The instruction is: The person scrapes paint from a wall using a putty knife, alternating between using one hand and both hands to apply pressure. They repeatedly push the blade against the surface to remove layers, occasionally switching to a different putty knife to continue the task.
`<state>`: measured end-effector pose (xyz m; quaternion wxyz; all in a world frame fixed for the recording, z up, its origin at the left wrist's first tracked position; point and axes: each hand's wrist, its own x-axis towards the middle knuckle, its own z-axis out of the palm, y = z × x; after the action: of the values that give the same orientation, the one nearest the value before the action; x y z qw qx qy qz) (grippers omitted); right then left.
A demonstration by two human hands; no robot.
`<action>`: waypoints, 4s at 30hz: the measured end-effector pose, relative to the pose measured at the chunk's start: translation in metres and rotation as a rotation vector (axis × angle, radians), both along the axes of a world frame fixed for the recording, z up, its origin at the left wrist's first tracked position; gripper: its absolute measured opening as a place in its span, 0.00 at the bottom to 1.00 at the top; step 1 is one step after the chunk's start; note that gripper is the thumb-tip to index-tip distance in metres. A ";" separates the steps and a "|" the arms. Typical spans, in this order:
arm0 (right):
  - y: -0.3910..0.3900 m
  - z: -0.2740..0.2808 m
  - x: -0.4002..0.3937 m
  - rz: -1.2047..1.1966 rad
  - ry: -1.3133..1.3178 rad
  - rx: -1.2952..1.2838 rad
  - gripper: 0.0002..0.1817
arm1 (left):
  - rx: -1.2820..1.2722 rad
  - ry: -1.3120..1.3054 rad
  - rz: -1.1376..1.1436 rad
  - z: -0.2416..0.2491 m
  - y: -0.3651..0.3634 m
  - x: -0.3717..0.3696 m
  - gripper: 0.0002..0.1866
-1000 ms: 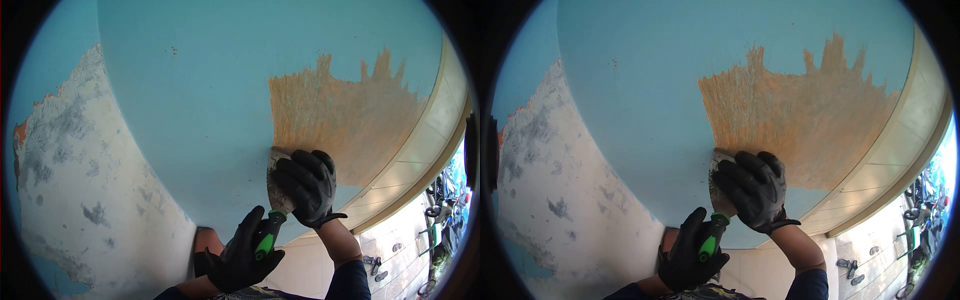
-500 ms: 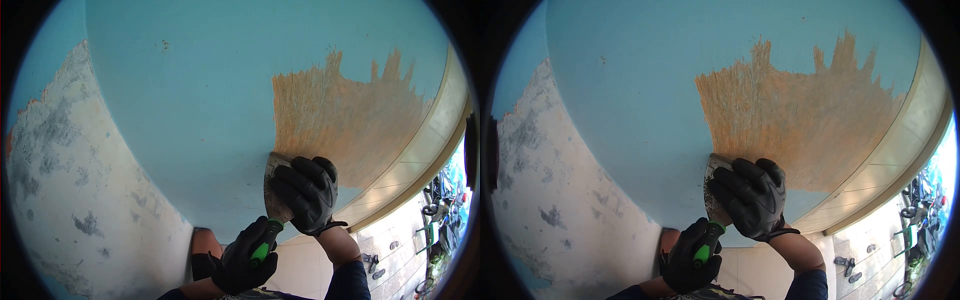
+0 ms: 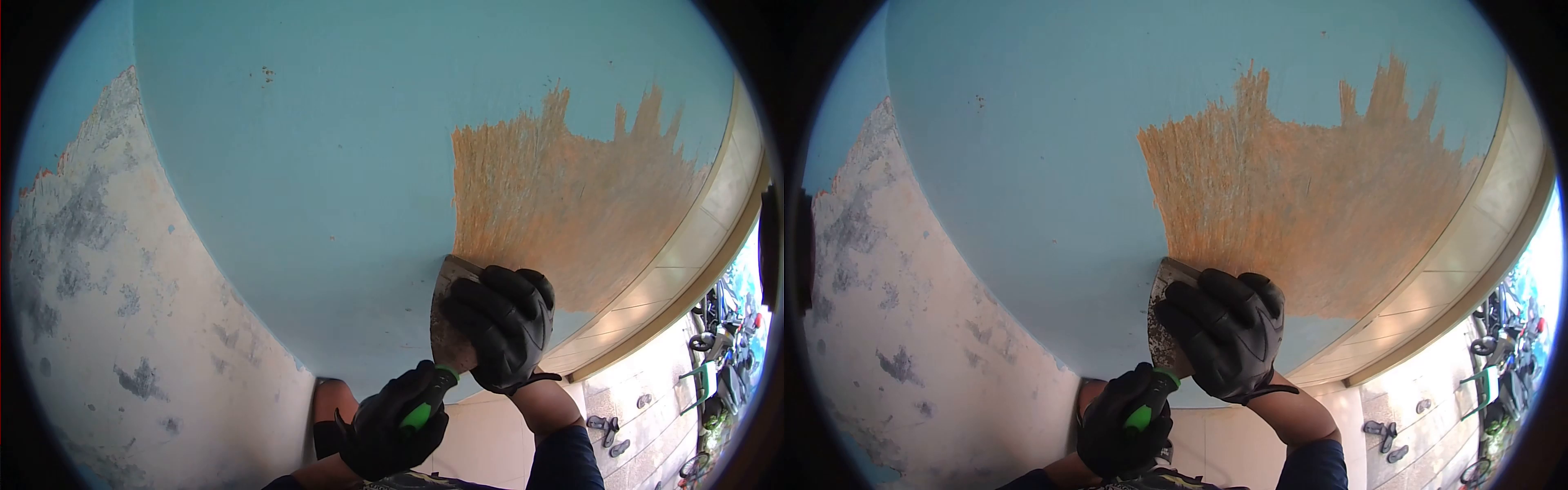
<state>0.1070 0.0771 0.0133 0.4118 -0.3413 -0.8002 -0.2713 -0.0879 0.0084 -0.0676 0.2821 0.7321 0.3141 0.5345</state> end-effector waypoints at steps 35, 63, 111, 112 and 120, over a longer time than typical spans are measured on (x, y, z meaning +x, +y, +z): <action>0.001 0.001 -0.003 -0.029 0.098 -0.025 0.21 | 0.068 -0.066 0.054 0.000 0.008 0.007 0.26; -0.001 0.019 -0.005 -0.047 0.101 -0.008 0.21 | 0.011 -0.178 0.010 0.006 0.007 0.011 0.27; -0.001 0.046 -0.014 -0.004 0.149 0.067 0.18 | -0.024 -0.176 -0.027 0.030 0.002 0.008 0.26; -0.001 0.044 -0.014 -0.005 0.147 0.065 0.18 | -0.026 -0.178 -0.028 0.025 0.003 0.009 0.26; 0.003 0.038 -0.013 -0.004 0.163 0.086 0.20 | 0.072 -0.176 -0.006 0.023 0.008 0.014 0.28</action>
<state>0.0944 0.0803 0.0509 0.4893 -0.3458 -0.7509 -0.2777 -0.0743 0.0168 -0.0451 0.2835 0.6928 0.2665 0.6071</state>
